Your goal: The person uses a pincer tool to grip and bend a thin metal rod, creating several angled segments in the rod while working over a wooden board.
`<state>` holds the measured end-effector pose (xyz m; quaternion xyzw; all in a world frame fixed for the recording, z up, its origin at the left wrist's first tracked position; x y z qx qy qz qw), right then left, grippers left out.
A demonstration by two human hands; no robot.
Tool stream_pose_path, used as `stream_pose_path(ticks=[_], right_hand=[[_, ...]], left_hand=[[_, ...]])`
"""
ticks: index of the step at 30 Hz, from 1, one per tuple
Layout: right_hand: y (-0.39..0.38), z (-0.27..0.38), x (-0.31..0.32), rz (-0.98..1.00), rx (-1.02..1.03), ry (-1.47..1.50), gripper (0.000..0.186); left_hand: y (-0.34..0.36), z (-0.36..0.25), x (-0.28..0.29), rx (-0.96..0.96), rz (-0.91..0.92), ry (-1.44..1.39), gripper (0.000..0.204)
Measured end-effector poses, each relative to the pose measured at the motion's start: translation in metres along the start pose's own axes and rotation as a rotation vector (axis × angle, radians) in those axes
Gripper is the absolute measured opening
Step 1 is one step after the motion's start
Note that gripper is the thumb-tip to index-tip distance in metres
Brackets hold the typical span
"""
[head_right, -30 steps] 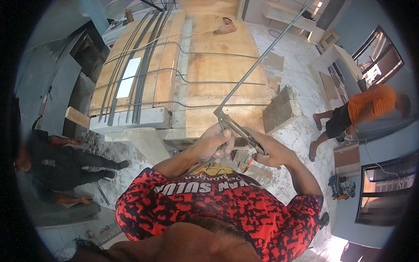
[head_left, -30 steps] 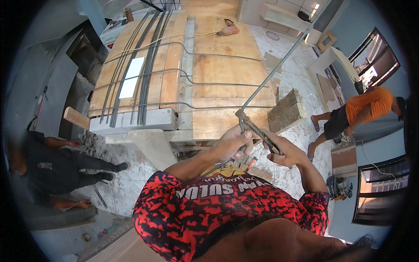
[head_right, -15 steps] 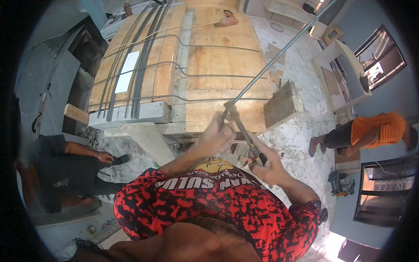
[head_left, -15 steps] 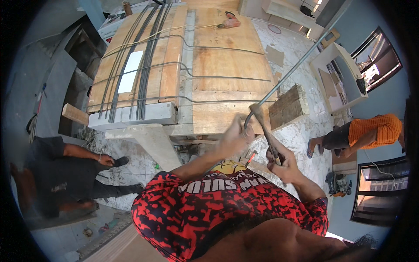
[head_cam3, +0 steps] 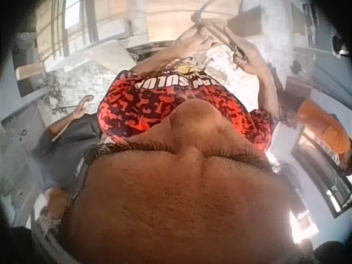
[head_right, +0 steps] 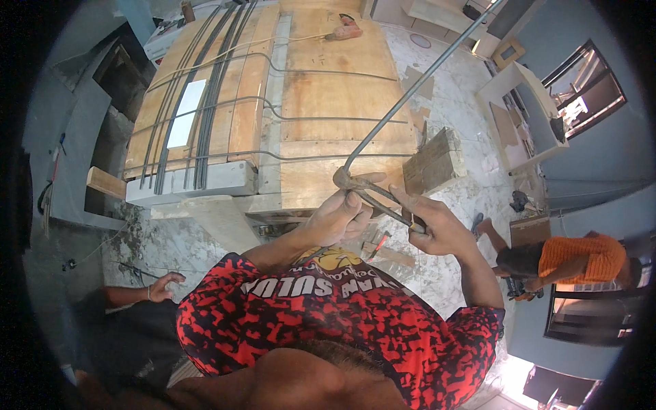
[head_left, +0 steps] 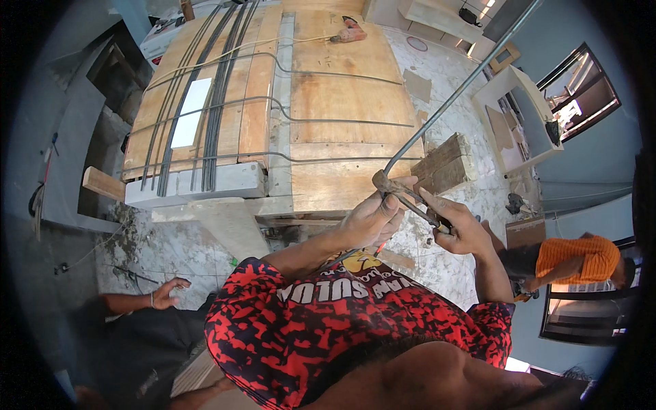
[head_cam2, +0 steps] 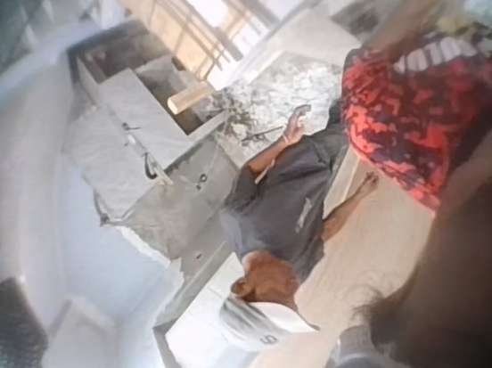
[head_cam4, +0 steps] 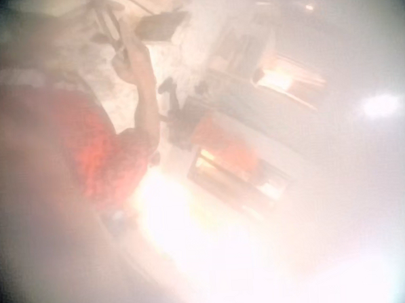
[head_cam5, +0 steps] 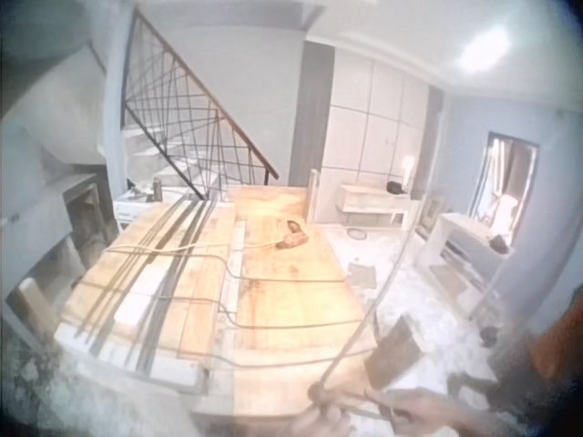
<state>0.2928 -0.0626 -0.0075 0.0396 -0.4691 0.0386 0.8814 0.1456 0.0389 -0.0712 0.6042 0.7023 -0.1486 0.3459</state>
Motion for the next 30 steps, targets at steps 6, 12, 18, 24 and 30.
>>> stream_pose_path(ticks=[6, 12, 18, 24, 30], right_hand=[[0.009, 0.005, 0.005, 0.064, 0.008, 0.071, 0.083], [0.015, 0.004, -0.018, 0.033, -0.073, 0.176, 0.082], [0.025, 0.008, -0.015, 0.067, -0.103, 0.178, 0.083], [0.030, 0.006, -0.026, 0.069, -0.159, 0.227, 0.081], [0.027, 0.015, -0.043, 0.037, -0.201, 0.310, 0.080]], left_hand=[[-0.004, -0.009, 0.000, -0.035, 0.029, 0.064, 0.074], [-0.009, -0.016, 0.004, 0.041, -0.035, -0.030, 0.079], [-0.010, -0.022, 0.009, 0.028, -0.069, 0.003, 0.081], [-0.014, -0.029, 0.014, 0.036, -0.068, 0.001, 0.079], [-0.019, -0.028, 0.024, 0.037, -0.047, -0.054, 0.070]])
Point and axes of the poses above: each hand's wrist, its own y-axis towards the middle knuckle, its own x-axis out of the back of the hand, z = x × y, the point moved 4 cm from there along y, towards the middle knuckle, and after that the axes turned 5 degrees about -y, right-handed, at the moved point
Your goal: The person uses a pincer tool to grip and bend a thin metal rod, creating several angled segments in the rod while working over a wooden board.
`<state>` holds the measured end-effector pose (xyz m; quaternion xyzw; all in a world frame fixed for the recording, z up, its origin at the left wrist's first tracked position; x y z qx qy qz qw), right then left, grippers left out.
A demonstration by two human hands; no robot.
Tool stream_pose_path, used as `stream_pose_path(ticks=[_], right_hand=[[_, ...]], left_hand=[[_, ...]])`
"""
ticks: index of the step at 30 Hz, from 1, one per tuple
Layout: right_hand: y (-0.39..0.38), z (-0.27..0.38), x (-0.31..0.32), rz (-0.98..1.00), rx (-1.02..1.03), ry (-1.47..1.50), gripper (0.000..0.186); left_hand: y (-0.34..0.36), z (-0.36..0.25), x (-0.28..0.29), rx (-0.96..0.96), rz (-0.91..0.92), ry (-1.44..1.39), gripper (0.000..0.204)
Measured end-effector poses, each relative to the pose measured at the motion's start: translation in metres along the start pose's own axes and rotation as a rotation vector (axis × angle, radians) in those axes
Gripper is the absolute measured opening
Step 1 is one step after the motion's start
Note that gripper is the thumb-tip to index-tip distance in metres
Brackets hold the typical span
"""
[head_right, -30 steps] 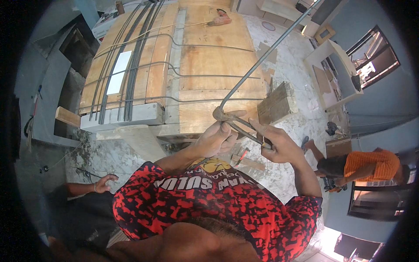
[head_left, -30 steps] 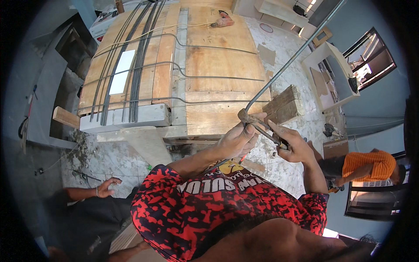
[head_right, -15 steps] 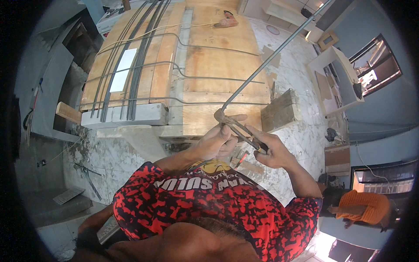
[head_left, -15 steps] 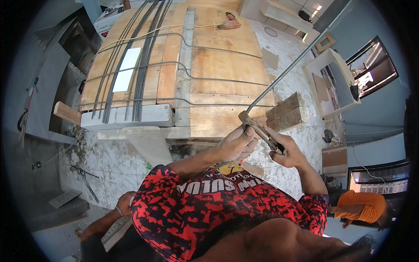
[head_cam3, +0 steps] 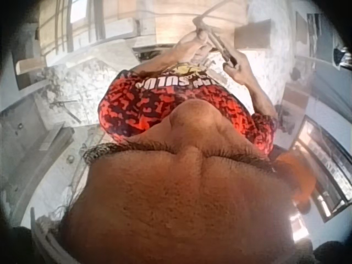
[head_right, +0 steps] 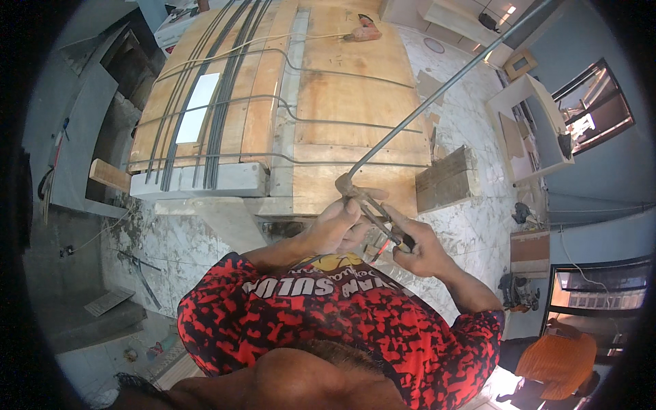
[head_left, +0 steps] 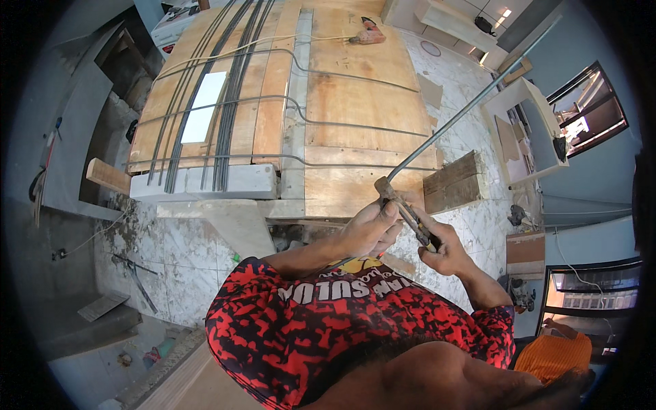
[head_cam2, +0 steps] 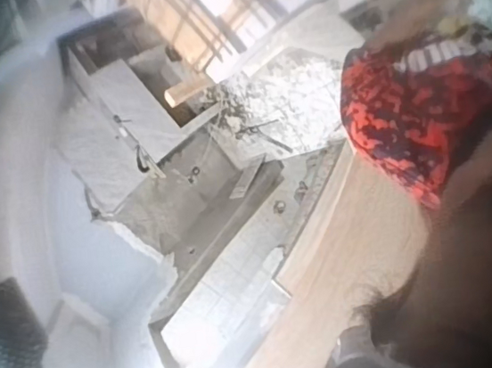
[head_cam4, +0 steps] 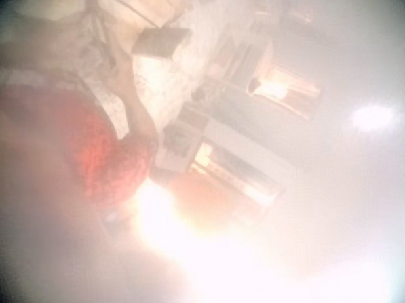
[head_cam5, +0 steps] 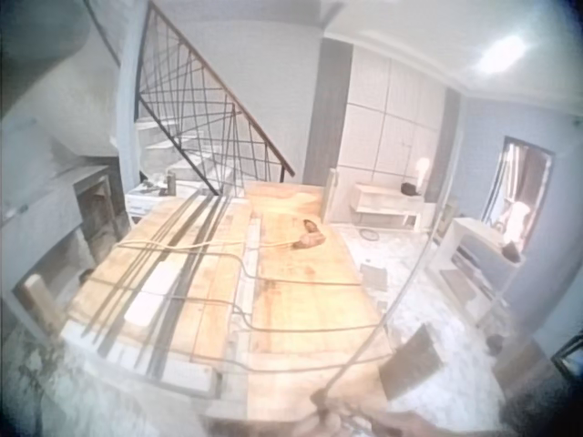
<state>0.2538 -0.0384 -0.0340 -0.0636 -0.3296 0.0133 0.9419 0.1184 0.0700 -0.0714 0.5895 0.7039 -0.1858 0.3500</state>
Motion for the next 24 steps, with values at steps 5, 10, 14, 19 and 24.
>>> stream_pose_path(ticks=[5, 10, 14, 19, 24], right_hand=[[0.007, 0.008, -0.006, 0.049, -0.052, -0.011, 0.080], [0.011, 0.013, -0.017, 0.042, -0.106, 0.128, 0.079], [0.027, 0.018, -0.020, 0.039, -0.116, 0.182, 0.079], [0.041, 0.021, -0.026, 0.027, -0.109, 0.185, 0.078], [0.062, 0.023, -0.033, -0.034, -0.085, 0.162, 0.080]], left_hand=[[0.004, 0.010, 0.016, -0.295, -0.120, 0.153, 0.055], [0.003, 0.000, 0.036, -0.218, -0.257, 0.396, 0.047], [0.003, -0.016, 0.038, -0.341, -0.322, 0.371, 0.054], [0.003, -0.030, 0.052, -0.354, -0.401, 0.465, 0.064], [0.005, -0.044, 0.070, -0.420, -0.426, 0.482, 0.064]])
Point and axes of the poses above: each hand's wrist, its own y-axis towards the middle knuckle, its own x-axis out of the back of the hand, z = x × y, the point moved 4 cm from there along y, towards the middle knuckle, and after that the axes turned 5 degrees about -y, right-handed, at the moved point
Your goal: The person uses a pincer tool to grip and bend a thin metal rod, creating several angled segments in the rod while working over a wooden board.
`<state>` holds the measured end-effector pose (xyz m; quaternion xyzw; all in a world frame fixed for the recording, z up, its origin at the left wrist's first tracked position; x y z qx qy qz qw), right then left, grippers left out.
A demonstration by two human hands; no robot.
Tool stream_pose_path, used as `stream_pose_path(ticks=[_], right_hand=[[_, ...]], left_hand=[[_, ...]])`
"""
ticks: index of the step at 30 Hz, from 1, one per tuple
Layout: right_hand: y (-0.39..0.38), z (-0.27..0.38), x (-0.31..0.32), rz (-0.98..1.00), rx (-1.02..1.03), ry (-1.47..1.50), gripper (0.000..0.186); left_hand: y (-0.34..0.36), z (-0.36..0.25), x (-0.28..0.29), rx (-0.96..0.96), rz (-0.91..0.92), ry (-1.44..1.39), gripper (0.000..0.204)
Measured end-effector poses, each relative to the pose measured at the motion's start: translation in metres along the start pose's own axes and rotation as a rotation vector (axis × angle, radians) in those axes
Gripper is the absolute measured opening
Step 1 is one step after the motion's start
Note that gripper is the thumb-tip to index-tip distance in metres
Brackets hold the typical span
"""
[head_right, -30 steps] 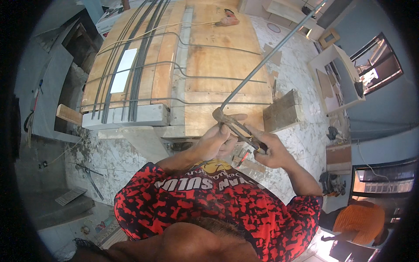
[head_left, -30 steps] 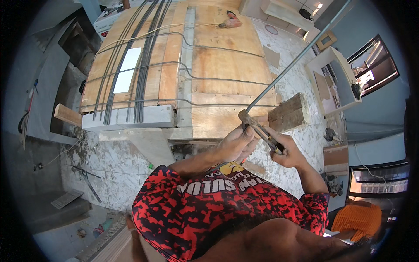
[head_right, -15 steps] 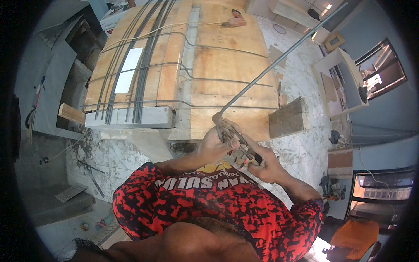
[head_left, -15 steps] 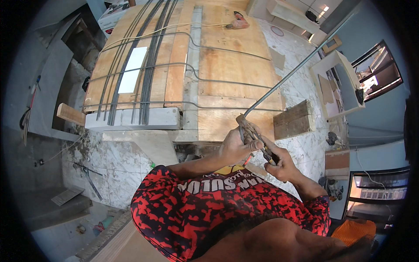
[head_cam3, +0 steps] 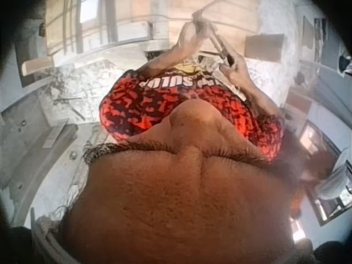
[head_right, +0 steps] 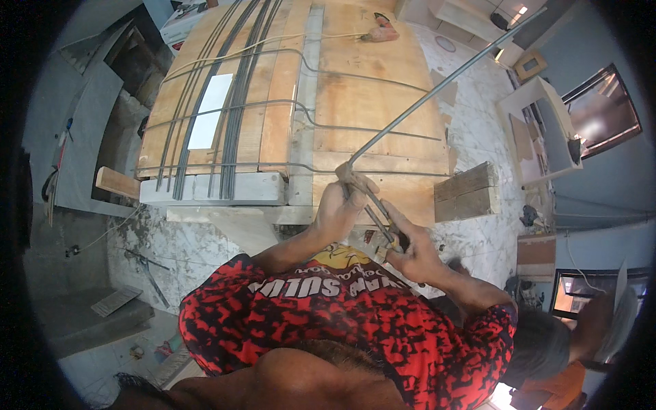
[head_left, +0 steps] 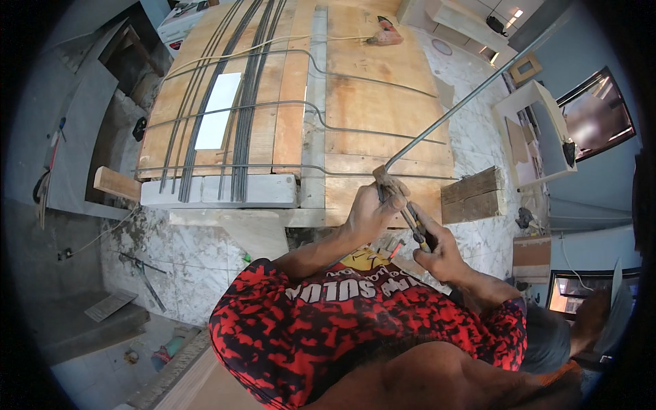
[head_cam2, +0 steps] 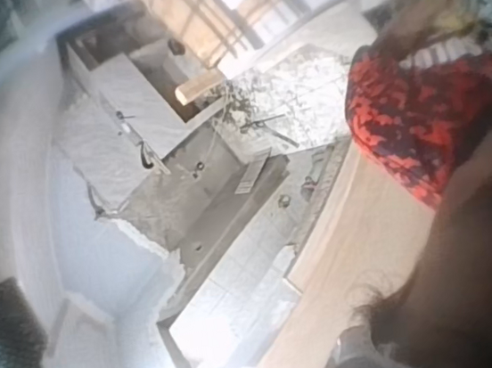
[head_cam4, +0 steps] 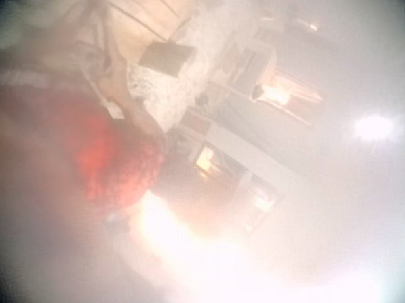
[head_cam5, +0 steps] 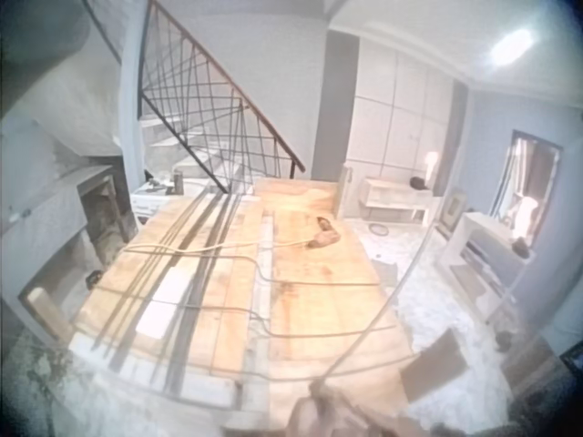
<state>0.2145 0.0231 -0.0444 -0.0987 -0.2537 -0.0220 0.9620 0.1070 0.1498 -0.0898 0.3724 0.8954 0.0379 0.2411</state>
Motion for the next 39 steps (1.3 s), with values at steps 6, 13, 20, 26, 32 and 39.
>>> stream_pose_path(ticks=[6, 13, 20, 26, 32, 39], right_hand=[[0.015, 0.014, -0.025, -0.061, 0.078, -0.059, 0.081], [0.052, 0.029, -0.012, 0.054, 0.170, -0.250, 0.087], [0.064, 0.019, -0.020, 0.071, 0.193, -0.204, 0.088], [0.064, 0.012, -0.038, 0.083, 0.119, -0.071, 0.083], [0.065, 0.003, -0.047, 0.049, 0.093, -0.034, 0.085], [0.065, 0.002, -0.062, -0.059, 0.084, 0.134, 0.083]], left_hand=[[0.017, -0.016, 0.036, -0.145, 0.094, 0.068, 0.065], [0.006, -0.026, 0.048, -0.090, 0.071, -0.006, 0.057], [0.006, -0.035, 0.049, 0.019, 0.009, -0.075, 0.051], [0.009, -0.023, 0.056, -0.128, 0.007, -0.061, 0.035], [0.011, -0.014, 0.065, 0.076, 0.012, 0.001, 0.025], [0.018, -0.016, 0.067, 0.149, -0.038, 0.016, 0.023]])
Point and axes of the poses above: each hand's wrist, its own y-axis towards the middle knuckle, its own x-axis out of the back of the hand, z = x × y, the point moved 4 cm from there along y, towards the middle knuckle, and after that the axes turned 5 degrees about -y, right-handed, at the moved point
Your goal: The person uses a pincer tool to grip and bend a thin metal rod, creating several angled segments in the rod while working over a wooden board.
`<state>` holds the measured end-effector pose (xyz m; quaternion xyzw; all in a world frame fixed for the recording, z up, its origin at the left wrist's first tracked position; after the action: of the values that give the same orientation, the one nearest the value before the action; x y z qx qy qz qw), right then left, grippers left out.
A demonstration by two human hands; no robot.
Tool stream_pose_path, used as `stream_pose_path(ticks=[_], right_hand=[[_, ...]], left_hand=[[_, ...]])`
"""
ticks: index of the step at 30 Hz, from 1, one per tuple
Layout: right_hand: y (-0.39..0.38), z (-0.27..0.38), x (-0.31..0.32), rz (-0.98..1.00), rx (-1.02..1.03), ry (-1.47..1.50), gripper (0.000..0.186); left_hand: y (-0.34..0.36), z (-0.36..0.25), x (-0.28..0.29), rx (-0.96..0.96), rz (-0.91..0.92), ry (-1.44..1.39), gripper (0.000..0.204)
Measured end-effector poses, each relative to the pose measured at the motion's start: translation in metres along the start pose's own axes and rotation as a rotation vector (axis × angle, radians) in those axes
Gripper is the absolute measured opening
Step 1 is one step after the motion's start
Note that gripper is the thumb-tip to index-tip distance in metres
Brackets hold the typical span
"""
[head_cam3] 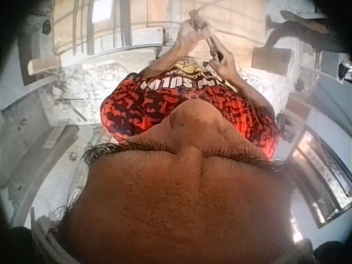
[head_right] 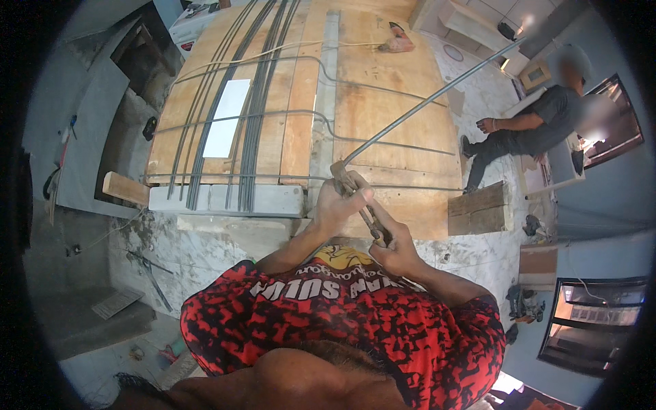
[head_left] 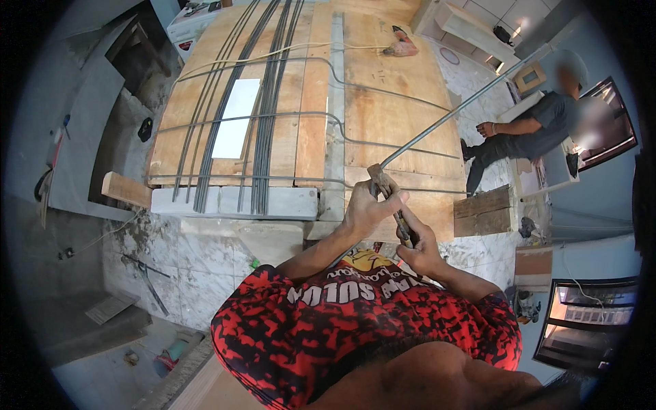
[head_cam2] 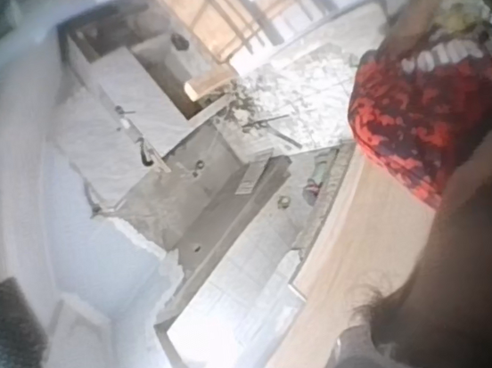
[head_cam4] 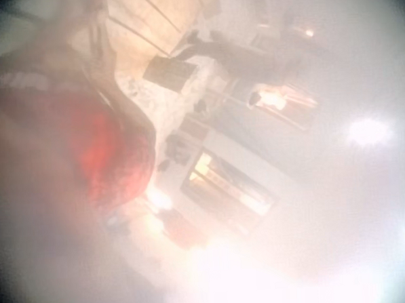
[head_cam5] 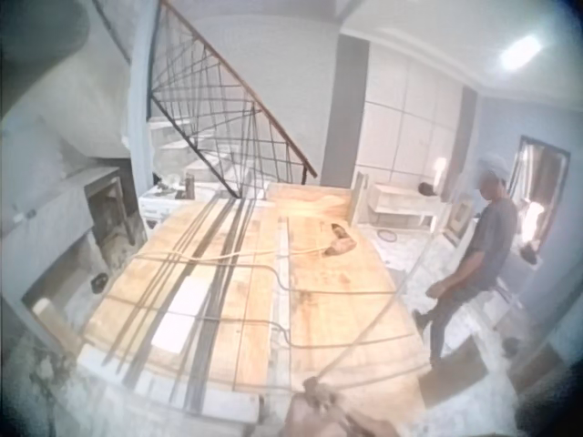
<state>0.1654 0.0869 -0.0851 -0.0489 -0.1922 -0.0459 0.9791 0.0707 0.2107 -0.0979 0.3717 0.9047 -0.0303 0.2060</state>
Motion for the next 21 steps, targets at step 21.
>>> stream_pose_path(ticks=[21], right_hand=[[0.015, -0.024, 0.060, 0.112, 0.239, -0.769, 0.063]], left_hand=[[-0.007, 0.031, -0.013, 0.309, -0.089, -0.447, 0.056]])
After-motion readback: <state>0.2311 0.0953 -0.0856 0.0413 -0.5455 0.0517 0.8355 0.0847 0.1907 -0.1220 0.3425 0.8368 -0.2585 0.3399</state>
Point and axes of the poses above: each hand's wrist, its own y-axis towards the middle knuckle, its own x-axis out of the back of the hand, z = x × y, the point moved 4 cm from there along y, towards the middle knuckle, and after that the axes turned 5 degrees about -y, right-handed, at the moved point
